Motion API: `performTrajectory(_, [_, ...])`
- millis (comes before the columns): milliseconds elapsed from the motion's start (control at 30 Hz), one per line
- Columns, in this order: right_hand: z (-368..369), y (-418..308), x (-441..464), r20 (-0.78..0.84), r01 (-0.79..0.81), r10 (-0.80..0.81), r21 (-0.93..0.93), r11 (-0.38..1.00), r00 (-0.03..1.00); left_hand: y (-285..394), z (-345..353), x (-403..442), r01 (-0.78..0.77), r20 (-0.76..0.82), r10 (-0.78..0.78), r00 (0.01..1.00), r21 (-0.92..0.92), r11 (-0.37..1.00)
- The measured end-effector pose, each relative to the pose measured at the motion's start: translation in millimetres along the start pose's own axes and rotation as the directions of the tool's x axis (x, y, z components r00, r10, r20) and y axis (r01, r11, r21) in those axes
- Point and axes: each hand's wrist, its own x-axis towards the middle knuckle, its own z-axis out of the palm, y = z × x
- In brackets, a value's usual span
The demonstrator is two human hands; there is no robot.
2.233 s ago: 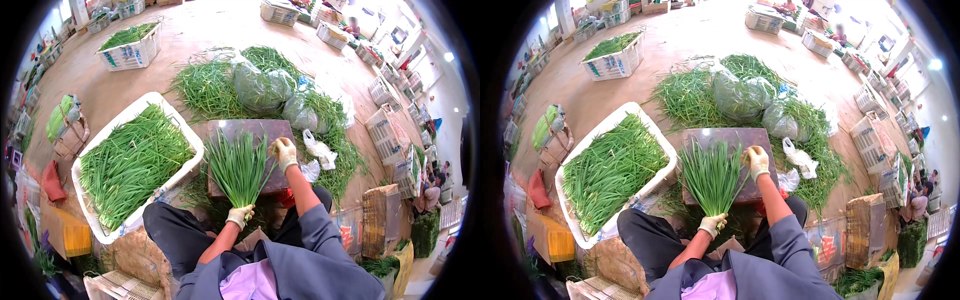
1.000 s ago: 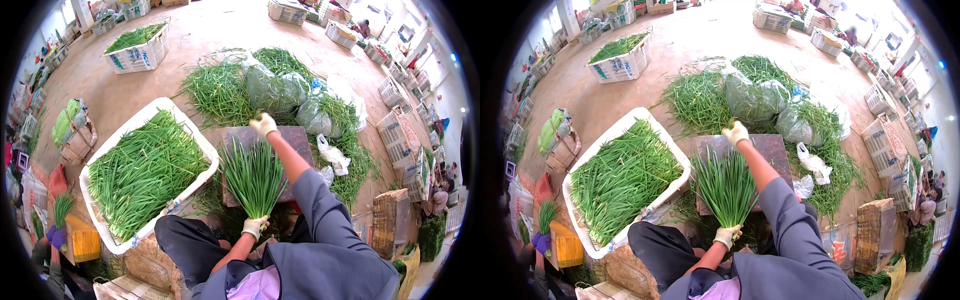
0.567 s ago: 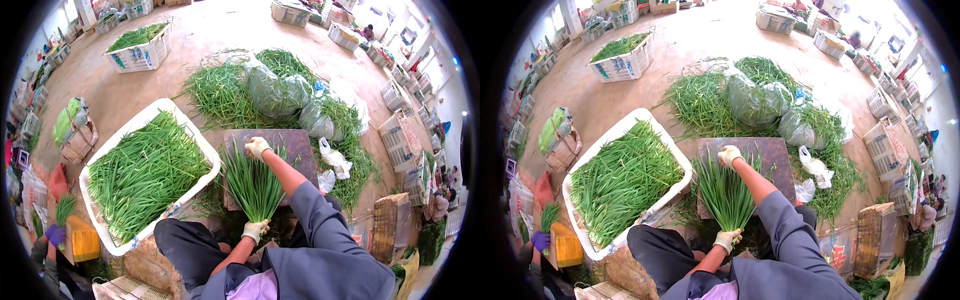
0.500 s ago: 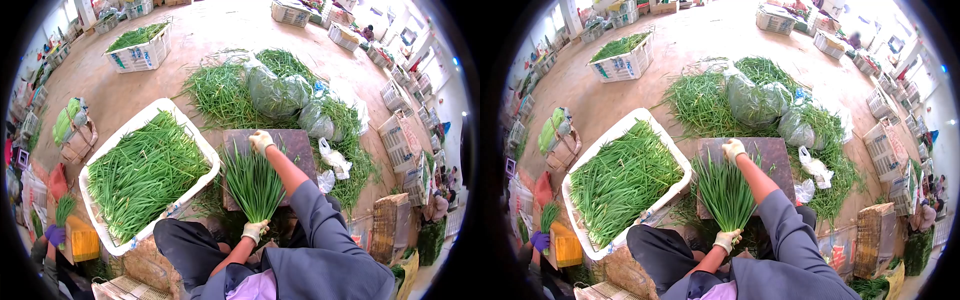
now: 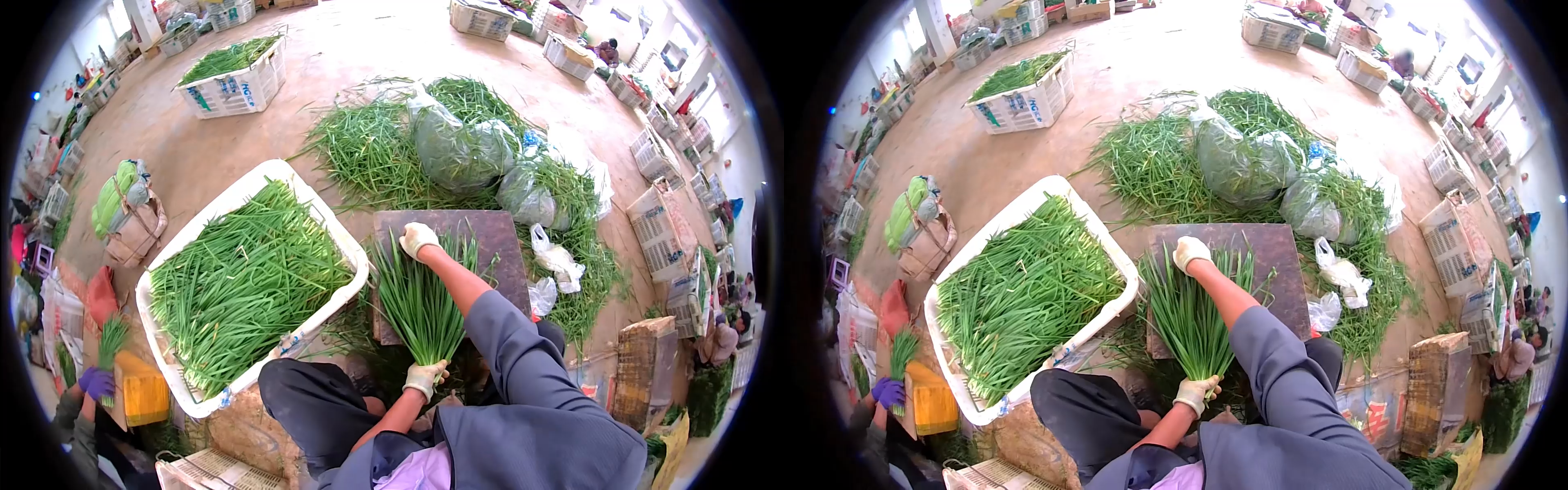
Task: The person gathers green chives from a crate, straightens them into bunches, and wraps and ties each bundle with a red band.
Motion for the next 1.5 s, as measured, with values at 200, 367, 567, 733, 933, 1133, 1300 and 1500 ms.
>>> performTrajectory(200, [-32, 11, 37, 0.123, -0.228, 0.359, 0.937, 0.266, 0.925, 6, 2, -1, -0.004, 0.007, 0.004, 1.000, -0.001, 1.000])
performTrajectory(367, [-85, 13, 34, 0.070, -0.091, 0.281, 0.994, 0.065, 0.957, 8, 3, -5, 0.044, -0.025, -0.042, 0.999, 0.053, 0.998])
performTrajectory(567, [-103, 49, -7, 0.038, -0.092, 0.084, 0.431, 0.898, 0.996, 6, 4, -4, 0.022, -0.033, -0.021, 0.999, 0.042, 0.999])
performTrajectory(733, [-83, 64, -19, 0.067, -0.006, 0.005, 0.015, 1.000, 0.998, 9, 5, -8, 0.028, -0.047, -0.024, 0.999, 0.087, 0.996])
performTrajectory(933, [-38, 78, -15, 0.157, -0.014, 0.030, -0.105, 0.994, 0.987, 11, 6, -6, 0.019, -0.067, -0.013, 0.998, 0.085, 0.996])
performTrajectory(1133, [-99, 57, -18, -0.039, -0.118, 0.359, 0.907, 0.404, 0.932, 7, 7, -6, 0.009, -0.092, -0.001, 0.996, 0.082, 0.997])
performTrajectory(1300, [-89, 37, -65, 0.212, -0.072, -0.014, 0.390, 0.918, 0.977, 8, 6, -4, 0.007, -0.073, 0.001, 0.997, 0.104, 0.995])
performTrajectory(1500, [-55, 56, -76, 0.264, -0.022, -0.012, 0.123, 0.992, 0.964, 6, 6, -4, -0.008, -0.074, 0.016, 0.997, 0.099, 0.995])
